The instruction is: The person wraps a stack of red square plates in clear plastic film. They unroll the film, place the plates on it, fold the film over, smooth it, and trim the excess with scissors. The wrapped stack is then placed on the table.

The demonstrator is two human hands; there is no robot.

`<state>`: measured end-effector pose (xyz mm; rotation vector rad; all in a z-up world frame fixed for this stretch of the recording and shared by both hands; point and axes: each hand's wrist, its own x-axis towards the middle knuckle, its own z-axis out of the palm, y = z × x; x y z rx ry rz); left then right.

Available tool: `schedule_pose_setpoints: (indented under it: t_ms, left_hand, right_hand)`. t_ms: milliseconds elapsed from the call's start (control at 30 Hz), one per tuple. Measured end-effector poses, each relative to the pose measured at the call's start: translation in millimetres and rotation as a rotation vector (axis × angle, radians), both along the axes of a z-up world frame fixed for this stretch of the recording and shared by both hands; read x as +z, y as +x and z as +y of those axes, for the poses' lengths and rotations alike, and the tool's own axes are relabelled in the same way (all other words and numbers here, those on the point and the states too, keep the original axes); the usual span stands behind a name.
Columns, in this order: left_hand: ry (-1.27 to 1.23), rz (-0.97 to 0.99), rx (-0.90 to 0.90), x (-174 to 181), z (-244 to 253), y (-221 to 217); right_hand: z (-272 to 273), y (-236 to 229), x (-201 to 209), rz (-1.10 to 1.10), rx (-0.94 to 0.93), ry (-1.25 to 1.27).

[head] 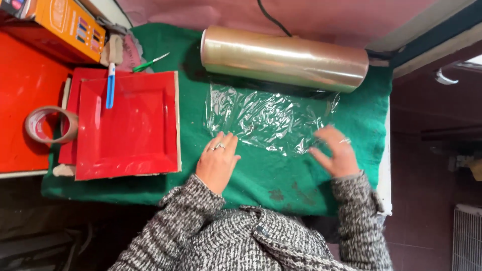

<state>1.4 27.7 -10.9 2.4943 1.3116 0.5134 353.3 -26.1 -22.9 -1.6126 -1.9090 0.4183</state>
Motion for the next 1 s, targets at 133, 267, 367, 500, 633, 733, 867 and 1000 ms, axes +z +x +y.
schedule_pose_setpoints:
  t_ms: [133,267,367,500,633,733,867,1000]
  left_hand:
    - [-0.082,0.019,0.055,-57.5,5.9,-12.0]
    - [0.169,0.103,0.192,-100.6,21.9,-19.8]
    - [0.261,0.106,0.221,-108.2,32.5,-23.0]
    - [0.26,0.037,0.178,-116.8,39.2,-26.6]
    - [0.317,-0.017,0.215,-104.0,42.1,-22.5]
    - [0.267,0.053,0.219,-92.6,39.3,-23.4]
    - [0.322,-0.034,0.226,-77.9,30.6,-26.1]
    - [0.279,-0.103,0.216,-65.8,19.6,-29.7]
  right_hand:
    - [-27.9,-21.6,-15.4,-0.181,0.032,-0.021]
    - [-27.6,-27.0,-30.1,-0.294,-0.013,0.099]
    - [-26.5,-27.7,-32.4,-0.409,-0.014,0.175]
    - [-29.3,-27.2,-41.4,-0.389,-0.019,0.185]
    - [-29.1,-26.7,-37.7,-0.37,-0.072,0.193]
    - [-30.4,-24.0,-33.3,-0.342,-0.119,0.204]
    - [-33.6,-18.6,-29.9,-0.22,-0.09,0.2]
    - [-36.9,-12.1,-23.4,-0.146,-0.072,0.203]
